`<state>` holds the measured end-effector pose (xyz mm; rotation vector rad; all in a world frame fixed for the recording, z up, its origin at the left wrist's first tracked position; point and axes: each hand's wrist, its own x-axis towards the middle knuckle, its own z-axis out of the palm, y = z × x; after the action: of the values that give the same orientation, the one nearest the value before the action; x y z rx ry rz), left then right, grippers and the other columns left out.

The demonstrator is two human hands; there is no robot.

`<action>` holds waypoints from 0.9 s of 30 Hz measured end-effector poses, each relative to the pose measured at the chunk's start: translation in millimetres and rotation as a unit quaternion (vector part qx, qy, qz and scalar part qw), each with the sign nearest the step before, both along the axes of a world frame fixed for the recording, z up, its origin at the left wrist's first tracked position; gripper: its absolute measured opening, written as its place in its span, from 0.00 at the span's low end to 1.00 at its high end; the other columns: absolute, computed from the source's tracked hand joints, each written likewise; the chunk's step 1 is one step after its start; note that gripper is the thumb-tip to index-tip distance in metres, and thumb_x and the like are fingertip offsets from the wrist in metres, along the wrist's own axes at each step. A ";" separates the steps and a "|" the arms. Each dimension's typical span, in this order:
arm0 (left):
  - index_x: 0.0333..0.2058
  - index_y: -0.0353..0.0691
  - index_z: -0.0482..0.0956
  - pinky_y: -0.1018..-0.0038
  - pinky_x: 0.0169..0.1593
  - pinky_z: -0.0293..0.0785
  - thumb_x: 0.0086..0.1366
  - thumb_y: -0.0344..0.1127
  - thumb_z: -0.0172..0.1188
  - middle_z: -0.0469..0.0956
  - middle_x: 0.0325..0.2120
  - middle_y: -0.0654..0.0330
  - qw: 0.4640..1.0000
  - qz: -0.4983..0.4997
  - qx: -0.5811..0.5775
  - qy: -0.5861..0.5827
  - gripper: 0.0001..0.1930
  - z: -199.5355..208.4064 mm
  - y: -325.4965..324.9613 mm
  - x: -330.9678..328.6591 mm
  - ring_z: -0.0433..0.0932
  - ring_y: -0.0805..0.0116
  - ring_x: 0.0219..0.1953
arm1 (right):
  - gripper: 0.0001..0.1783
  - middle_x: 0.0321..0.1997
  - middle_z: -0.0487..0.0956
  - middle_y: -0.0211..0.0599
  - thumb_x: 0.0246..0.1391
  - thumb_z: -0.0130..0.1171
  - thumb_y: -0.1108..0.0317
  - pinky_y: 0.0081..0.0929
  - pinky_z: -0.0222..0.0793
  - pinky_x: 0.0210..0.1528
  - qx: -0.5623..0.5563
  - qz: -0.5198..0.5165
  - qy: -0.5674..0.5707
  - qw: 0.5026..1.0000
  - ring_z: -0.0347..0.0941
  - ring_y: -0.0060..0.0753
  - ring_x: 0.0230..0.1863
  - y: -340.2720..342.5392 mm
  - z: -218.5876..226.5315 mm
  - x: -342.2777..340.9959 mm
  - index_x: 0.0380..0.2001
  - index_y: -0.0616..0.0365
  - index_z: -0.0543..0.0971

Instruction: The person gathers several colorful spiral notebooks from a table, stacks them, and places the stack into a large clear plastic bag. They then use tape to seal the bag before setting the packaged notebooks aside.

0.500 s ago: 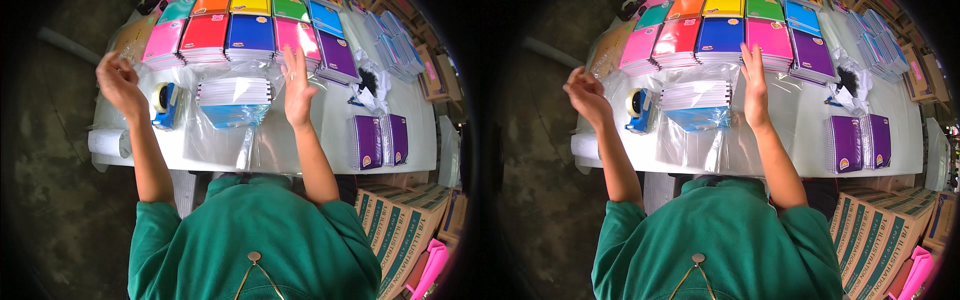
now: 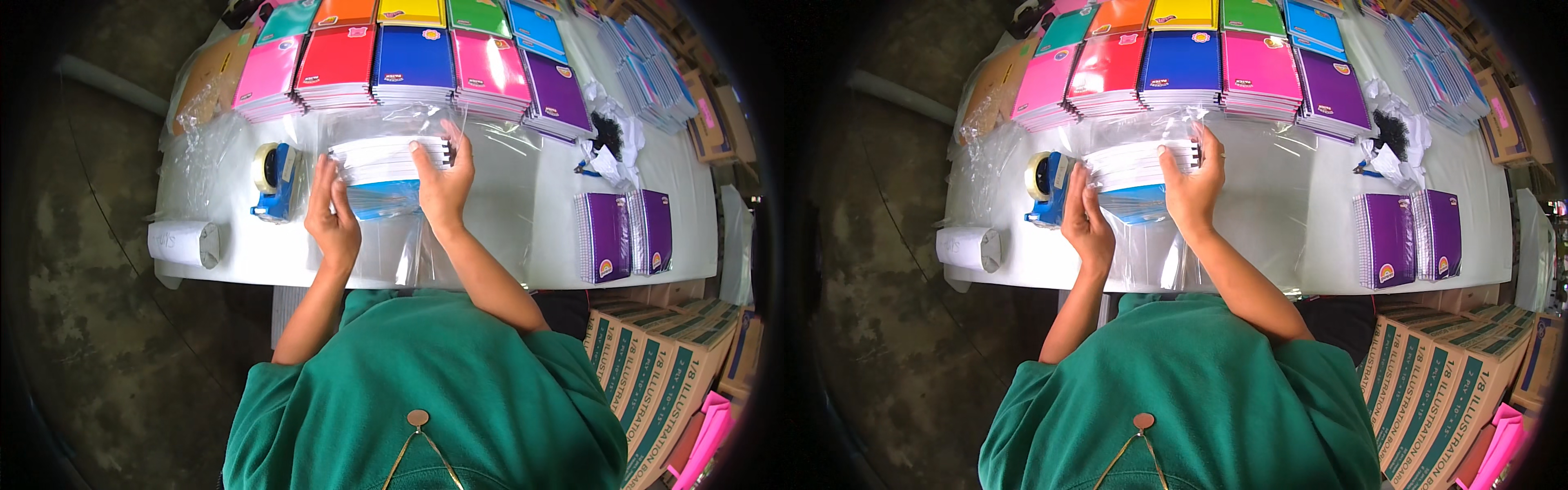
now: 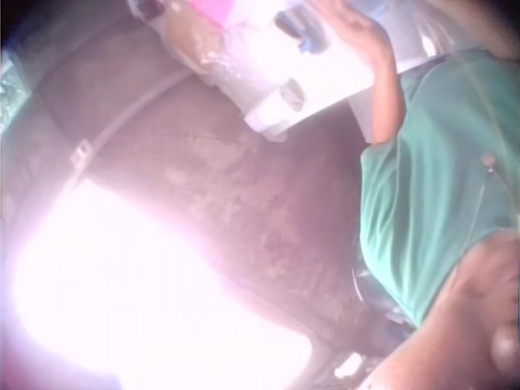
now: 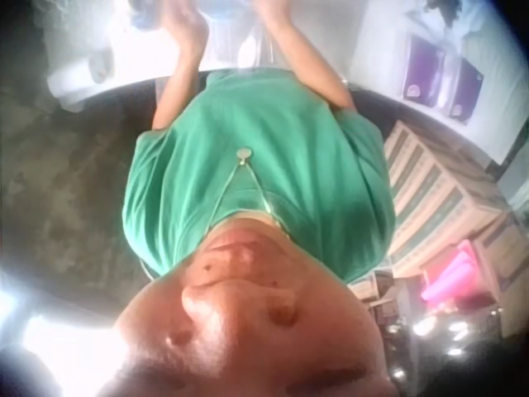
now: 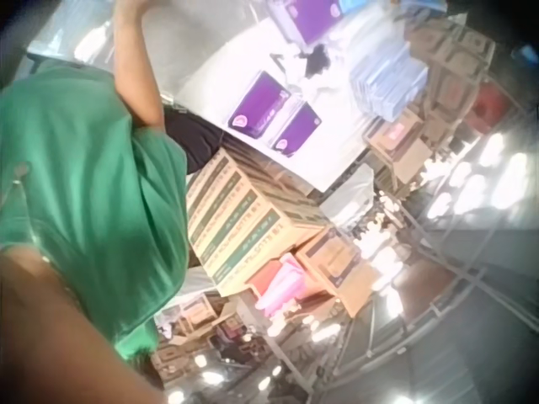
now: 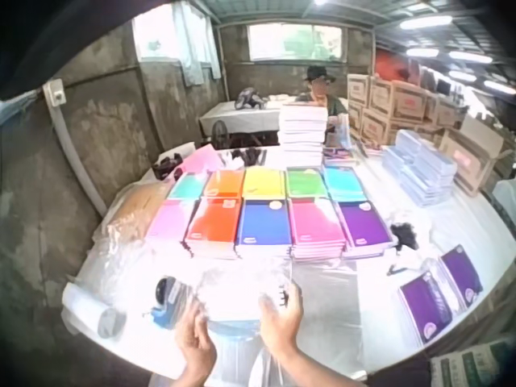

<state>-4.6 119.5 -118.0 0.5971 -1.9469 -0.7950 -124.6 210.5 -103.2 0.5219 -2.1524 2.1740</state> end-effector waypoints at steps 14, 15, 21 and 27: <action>0.57 0.29 0.60 0.55 0.62 0.48 0.60 0.68 0.35 0.64 0.55 0.44 0.954 -0.189 -0.162 -0.169 0.44 33.6 22.9 -12.0 0.61 0.48 0.59 | 0.31 0.52 0.64 0.45 0.51 0.55 0.59 0.50 0.43 0.60 0.315 -0.007 0.341 0.886 0.57 0.44 0.58 31.9 2.0 33.5 0.58 0.61 0.64; 0.58 0.29 0.58 0.55 0.62 0.48 0.60 0.69 0.33 0.64 0.56 0.43 0.961 -0.213 -0.108 -0.141 0.45 41.0 23.7 -11.3 0.60 0.48 0.60 | 0.32 0.56 0.63 0.45 0.51 0.54 0.58 0.55 0.38 0.62 0.318 0.048 0.335 0.886 0.53 0.45 0.61 30.4 -2.2 45.5 0.58 0.60 0.64; 0.64 0.36 0.37 0.59 0.62 0.50 0.64 0.60 0.40 0.49 0.62 0.43 0.872 -0.334 0.350 0.074 0.42 67.6 -3.8 -3.0 0.52 0.49 0.64 | 0.23 0.53 0.72 0.31 0.49 0.50 0.71 0.31 0.53 0.59 0.294 0.119 0.428 0.846 0.65 0.31 0.56 24.7 2.1 44.5 0.52 0.55 0.71; 0.54 0.31 0.64 0.71 0.49 0.68 0.55 0.37 0.64 0.70 0.49 0.46 0.947 -0.277 0.014 -0.161 0.30 87.6 -67.5 -64.4 0.74 0.65 0.44 | 0.21 0.52 0.73 0.25 0.48 0.49 0.74 0.28 0.56 0.55 0.289 0.118 0.448 0.838 0.66 0.27 0.55 25.6 7.6 38.5 0.47 0.53 0.76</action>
<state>-69.0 52.0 -30.4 0.1921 -2.4547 -1.1234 -86.2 236.1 -95.6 1.5194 -2.1154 0.8787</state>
